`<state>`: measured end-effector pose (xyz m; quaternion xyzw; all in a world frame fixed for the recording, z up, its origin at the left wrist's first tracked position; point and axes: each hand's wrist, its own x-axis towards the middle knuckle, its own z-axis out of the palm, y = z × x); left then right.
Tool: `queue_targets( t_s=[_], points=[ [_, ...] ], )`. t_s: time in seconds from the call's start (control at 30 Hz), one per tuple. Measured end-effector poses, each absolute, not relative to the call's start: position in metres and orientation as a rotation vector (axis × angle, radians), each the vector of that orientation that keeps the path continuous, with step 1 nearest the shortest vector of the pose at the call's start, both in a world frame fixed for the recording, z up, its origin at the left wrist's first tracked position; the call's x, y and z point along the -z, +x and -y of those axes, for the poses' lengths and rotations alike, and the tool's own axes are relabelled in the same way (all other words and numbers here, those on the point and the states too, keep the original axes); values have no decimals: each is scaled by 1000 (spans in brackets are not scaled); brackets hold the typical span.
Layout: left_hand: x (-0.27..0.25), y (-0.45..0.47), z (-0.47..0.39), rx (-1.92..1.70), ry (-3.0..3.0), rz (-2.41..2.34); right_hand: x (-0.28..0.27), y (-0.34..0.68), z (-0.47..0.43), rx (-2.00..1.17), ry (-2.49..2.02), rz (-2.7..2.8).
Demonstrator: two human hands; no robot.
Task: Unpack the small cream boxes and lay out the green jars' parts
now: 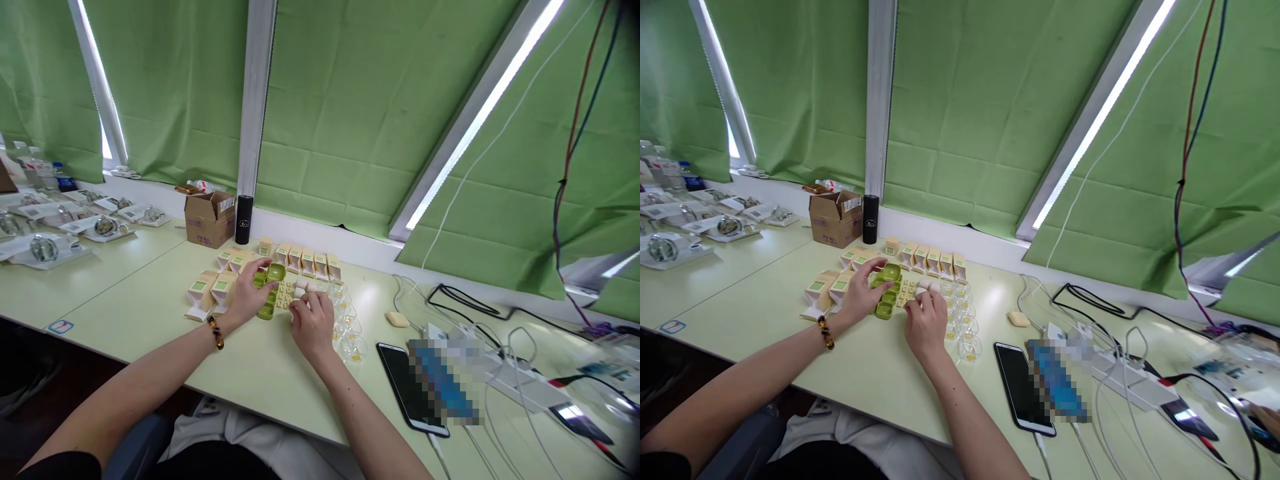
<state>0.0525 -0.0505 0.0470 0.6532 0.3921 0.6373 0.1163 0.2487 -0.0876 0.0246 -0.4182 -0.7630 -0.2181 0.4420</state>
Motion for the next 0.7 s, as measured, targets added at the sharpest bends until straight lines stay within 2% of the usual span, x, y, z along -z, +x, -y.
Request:
queue_targets(
  t_s=[0.23,0.53,0.7],
  points=[
    [-46,54,50,-1922,1986,-1156,-10,238,82,587,-1323,2085],
    [-44,57,49,-1864,1877,-1141,-3,234,78,585,-1405,2204],
    [-51,58,51,-1700,1663,-1026,-12,241,80,547,-1347,2122]
  ],
)
